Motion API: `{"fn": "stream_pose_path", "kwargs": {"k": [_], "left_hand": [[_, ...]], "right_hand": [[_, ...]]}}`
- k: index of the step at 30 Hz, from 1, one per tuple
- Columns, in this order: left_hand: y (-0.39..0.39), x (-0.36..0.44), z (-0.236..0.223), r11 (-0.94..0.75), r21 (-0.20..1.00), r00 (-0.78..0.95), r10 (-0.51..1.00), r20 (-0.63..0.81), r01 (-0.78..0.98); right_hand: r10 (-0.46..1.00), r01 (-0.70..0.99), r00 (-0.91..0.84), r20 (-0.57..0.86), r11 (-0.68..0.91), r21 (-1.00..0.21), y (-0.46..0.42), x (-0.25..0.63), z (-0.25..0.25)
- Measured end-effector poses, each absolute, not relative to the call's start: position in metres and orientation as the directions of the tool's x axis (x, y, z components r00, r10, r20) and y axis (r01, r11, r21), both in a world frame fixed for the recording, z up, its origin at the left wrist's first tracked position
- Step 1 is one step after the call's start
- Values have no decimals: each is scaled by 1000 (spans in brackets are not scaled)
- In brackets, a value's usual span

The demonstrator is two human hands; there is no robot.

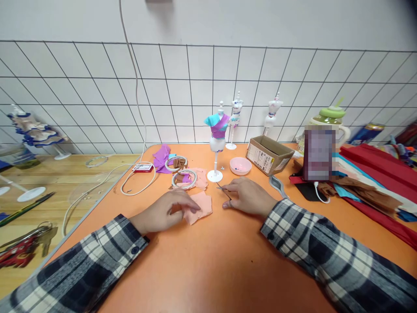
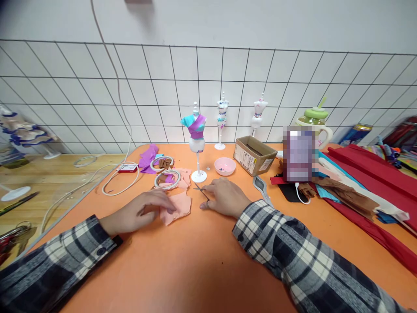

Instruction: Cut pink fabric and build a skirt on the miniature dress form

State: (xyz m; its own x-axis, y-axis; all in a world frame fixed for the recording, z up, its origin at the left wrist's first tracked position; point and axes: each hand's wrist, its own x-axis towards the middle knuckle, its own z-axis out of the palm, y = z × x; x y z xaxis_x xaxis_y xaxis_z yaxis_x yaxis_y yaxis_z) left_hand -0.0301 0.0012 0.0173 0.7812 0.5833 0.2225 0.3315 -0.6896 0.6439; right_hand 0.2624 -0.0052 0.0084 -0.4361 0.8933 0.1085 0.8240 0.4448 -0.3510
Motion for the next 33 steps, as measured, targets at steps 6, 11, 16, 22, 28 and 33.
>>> {"fn": "stream_pose_path", "kwargs": {"k": [6,11,16,22,28,33], "left_hand": [[-3,-21,8,-738,411,742,644,188,536],[-4,-17,4,-781,370,802,582,136,504],[-18,-15,16,-821,432,884,456,104,373],[-20,-16,20,-743,558,857,505,104,370],[-16,-15,16,-764,536,863,490,120,359],[-19,-12,11,-829,465,884,433,177,313]], "right_hand": [[909,870,-413,50,410,-272,-9,265,9],[931,799,-314,-184,155,-581,-1,266,-3],[857,722,-281,-433,-108,-684,4,269,-8],[827,727,-254,-502,-180,-663,3,265,-10],[781,692,-377,-498,-120,-712,3,273,6],[948,761,-306,-88,188,-621,-11,251,17]]}}
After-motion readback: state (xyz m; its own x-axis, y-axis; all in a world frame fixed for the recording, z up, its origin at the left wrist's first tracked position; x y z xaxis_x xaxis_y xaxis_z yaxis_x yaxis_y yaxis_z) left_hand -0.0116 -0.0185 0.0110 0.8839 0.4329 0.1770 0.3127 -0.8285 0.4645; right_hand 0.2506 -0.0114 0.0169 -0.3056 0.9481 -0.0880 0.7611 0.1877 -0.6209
